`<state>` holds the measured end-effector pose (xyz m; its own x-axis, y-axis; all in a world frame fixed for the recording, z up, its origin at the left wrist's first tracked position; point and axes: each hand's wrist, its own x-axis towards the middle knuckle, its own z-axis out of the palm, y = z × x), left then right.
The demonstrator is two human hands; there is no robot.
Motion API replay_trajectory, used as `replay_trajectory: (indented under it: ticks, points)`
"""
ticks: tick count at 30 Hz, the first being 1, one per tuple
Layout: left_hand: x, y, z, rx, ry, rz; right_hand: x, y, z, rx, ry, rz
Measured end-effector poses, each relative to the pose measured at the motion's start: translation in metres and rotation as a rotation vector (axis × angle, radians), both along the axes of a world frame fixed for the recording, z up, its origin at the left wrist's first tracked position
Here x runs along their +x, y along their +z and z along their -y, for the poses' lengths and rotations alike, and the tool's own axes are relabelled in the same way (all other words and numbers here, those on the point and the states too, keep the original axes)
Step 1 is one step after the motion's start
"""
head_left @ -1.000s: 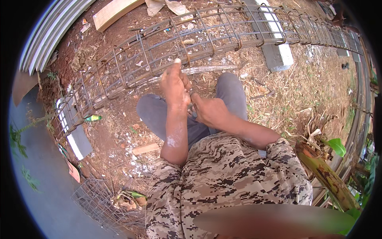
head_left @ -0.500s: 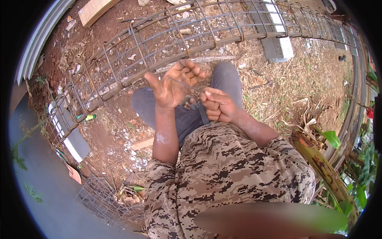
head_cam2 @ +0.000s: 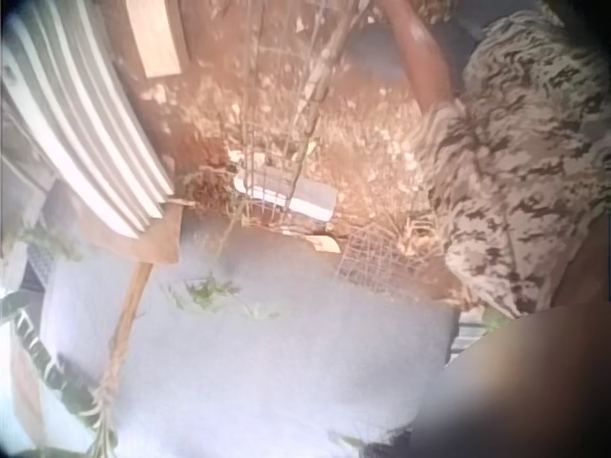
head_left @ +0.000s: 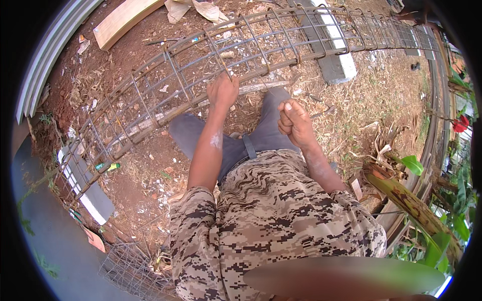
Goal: The person sits on the ground and uses pliers to twist wire ties around the intersections of a metal mesh grid. They repeatedly pick up wire ties, position them, and twist them to secure the mesh structure.
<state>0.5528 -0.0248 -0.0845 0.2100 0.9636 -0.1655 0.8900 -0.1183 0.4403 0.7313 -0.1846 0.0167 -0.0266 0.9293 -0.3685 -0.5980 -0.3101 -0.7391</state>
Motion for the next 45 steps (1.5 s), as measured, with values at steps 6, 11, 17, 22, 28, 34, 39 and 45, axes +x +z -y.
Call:
replay_trajectory:
  ticks: [6, 11, 17, 22, 28, 34, 39, 45]
  points:
    - [-0.005, -0.001, -0.001, -0.100, -0.083, -0.011, -0.002, -0.004, -0.002, -0.064, -0.094, 0.034]
    - [-0.011, -0.004, -0.003, -0.011, -0.051, -0.044, -0.002, -0.016, -0.006, -0.089, -0.135, -0.024]
    - [-0.019, 0.019, 0.015, 0.198, 0.073, 0.001, -0.012, -0.023, -0.022, -0.047, -0.146, 0.342]
    - [-0.004, 0.057, 0.043, -0.262, 0.243, 1.197, -0.033, -0.019, -0.034, 0.260, -0.088, 1.306]
    - [0.010, 0.086, 0.040, -0.216, 0.380, 1.216, -0.047, -0.025, -0.033, 0.352, 0.033, 1.466]
    - [0.013, 0.079, 0.033, -0.371, 0.431, 1.374, -0.046, -0.030, -0.040, 0.247, 0.092, 1.493]
    - [-0.011, 0.062, 0.035, -0.773, 0.295, 2.201, -0.045, 0.005, -0.042, -0.155, 0.171, 0.049]
    - [-0.061, 0.056, 0.027, -1.076, -0.613, 2.155, -0.061, 0.007, -0.022, -0.135, 0.543, 0.018]
